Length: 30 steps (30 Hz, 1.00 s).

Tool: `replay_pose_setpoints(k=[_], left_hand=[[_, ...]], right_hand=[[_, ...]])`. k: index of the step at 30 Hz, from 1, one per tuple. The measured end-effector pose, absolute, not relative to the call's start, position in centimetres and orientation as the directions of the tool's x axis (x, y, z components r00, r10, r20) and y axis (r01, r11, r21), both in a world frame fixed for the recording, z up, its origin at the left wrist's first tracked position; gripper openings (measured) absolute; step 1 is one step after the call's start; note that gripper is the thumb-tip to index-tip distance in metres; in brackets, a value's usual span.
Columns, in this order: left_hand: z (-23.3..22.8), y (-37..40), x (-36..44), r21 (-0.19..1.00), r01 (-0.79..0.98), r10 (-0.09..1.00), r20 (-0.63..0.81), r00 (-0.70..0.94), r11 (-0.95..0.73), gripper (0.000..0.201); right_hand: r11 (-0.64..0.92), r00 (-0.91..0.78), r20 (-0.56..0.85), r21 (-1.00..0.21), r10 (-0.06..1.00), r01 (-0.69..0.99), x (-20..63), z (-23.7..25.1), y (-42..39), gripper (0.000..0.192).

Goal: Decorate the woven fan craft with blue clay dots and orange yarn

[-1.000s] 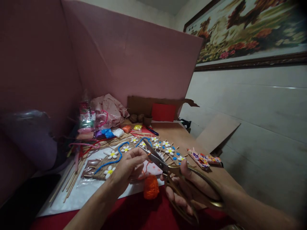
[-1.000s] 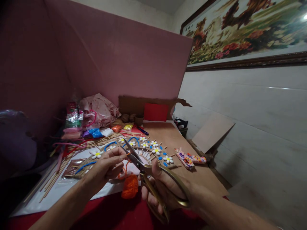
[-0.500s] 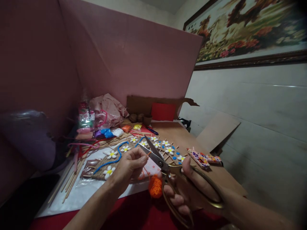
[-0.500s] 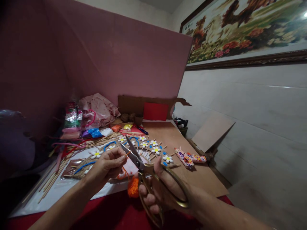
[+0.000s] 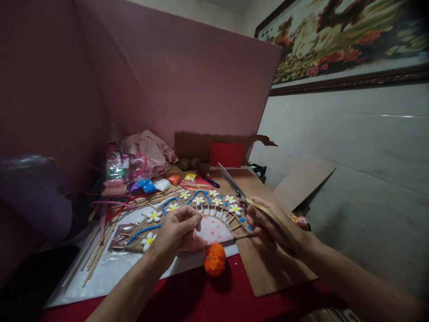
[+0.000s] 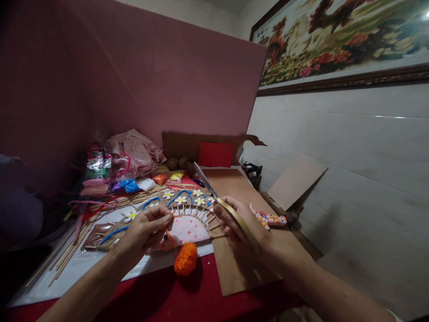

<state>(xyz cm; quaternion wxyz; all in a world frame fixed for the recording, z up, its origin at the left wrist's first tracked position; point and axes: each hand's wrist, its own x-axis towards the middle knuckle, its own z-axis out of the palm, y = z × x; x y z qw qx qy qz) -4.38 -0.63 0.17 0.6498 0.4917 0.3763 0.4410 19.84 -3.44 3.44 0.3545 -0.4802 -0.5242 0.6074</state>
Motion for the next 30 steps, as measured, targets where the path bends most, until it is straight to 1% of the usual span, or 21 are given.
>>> replay_pose_setpoints(k=[2, 3, 4, 5, 6, 7, 8, 9, 11, 15, 18, 24, 26, 28, 30], left_hand=[[0.5, -0.8, -4.2, 0.984, -0.145, 0.968, -0.062, 0.244, 0.1, 0.028], [0.6, -0.8, -4.1, 0.989, -0.123, 0.981, -0.059, 0.187, 0.083, 0.029], [0.8, -0.9, -4.1, 0.992, -0.111, 0.992, -0.045, 0.122, 0.059, 0.029], [1.0, -1.0, -4.0, 0.993, -0.11, 0.998, -0.023, 0.057, 0.029, 0.03], [1.2, -1.1, -4.0, 0.993, -0.118, 1.0, 0.002, 0.0, -0.002, 0.031], [1.3, -1.1, -4.0, 0.99, -0.135, 0.998, 0.028, -0.049, -0.035, 0.032], [1.4, -1.1, -4.1, 0.986, -0.156, 0.995, 0.051, -0.089, -0.065, 0.032], [1.5, -1.1, -4.2, 0.98, -0.177, 0.991, 0.068, -0.119, -0.089, 0.032], [1.6, -1.0, -4.4, 0.969, -0.215, 0.985, 0.09, -0.148, -0.121, 0.031], [1.6, -0.8, -4.7, 0.957, -0.249, 0.978, 0.108, -0.18, -0.151, 0.027], [1.6, -0.7, -4.9, 0.953, -0.251, 0.972, 0.123, -0.201, -0.172, 0.026], [1.8, -0.7, -4.8, 0.943, -0.297, 0.974, 0.089, -0.209, -0.15, 0.026], [1.9, -0.7, -4.8, 0.94, -0.303, 0.971, 0.09, -0.222, -0.156, 0.026], [1.9, -0.7, -4.8, 0.938, -0.307, 0.969, 0.092, -0.229, -0.161, 0.026], [2.0, -0.8, -4.8, 0.937, -0.31, 0.97, 0.094, -0.224, -0.162, 0.025]], right_hand=[[-0.128, -0.173, -0.146, -0.985, 0.974, 0.112, 20.9, 3.2, -1.4, 0.039], [-0.044, -0.075, -0.064, -0.969, 0.995, 0.243, 21.5, 3.1, -0.2, 0.04], [0.021, -0.024, 0.013, -0.922, 1.0, 0.386, 22.2, 2.9, 1.1, 0.042], [0.066, 0.009, 0.084, -0.845, 0.996, 0.531, 22.9, 2.7, 2.4, 0.043], [0.07, 0.049, 0.14, -0.733, 0.989, 0.677, 23.5, 2.5, 3.7, 0.041], [0.066, 0.059, 0.198, -0.569, 0.978, 0.82, 24.1, 2.3, 5.1, 0.036], [0.064, 0.035, 0.247, -0.384, 0.968, 0.921, 24.6, 2.1, 6.4, 0.029], [0.062, 0.024, 0.258, -0.322, 0.966, 0.945, 25.0, 1.8, 7.6, 0.026], [0.08, -0.012, 0.256, -0.256, 0.967, 0.963, 25.6, 1.3, 9.9, 0.025], [0.132, -0.09, 0.22, -0.181, 0.971, 0.975, 25.7, 0.4, 13.4, 0.027], [0.168, -0.141, 0.179, -0.148, 0.974, 0.975, 25.5, -0.2, 15.0, 0.03], [0.201, -0.187, 0.133, -0.103, 0.973, 0.974, 24.8, 0.3, 14.8, 0.029], [0.195, -0.179, 0.154, -0.091, 0.972, 0.977, 24.2, 0.7, 13.7, 0.026], [0.201, -0.181, 0.207, -0.082, 0.962, 0.976, 23.3, 0.9, 12.0, 0.027], [0.268, -0.243, 0.23, -0.086, 0.942, 0.96, 22.0, 0.6, 9.9, 0.03]])
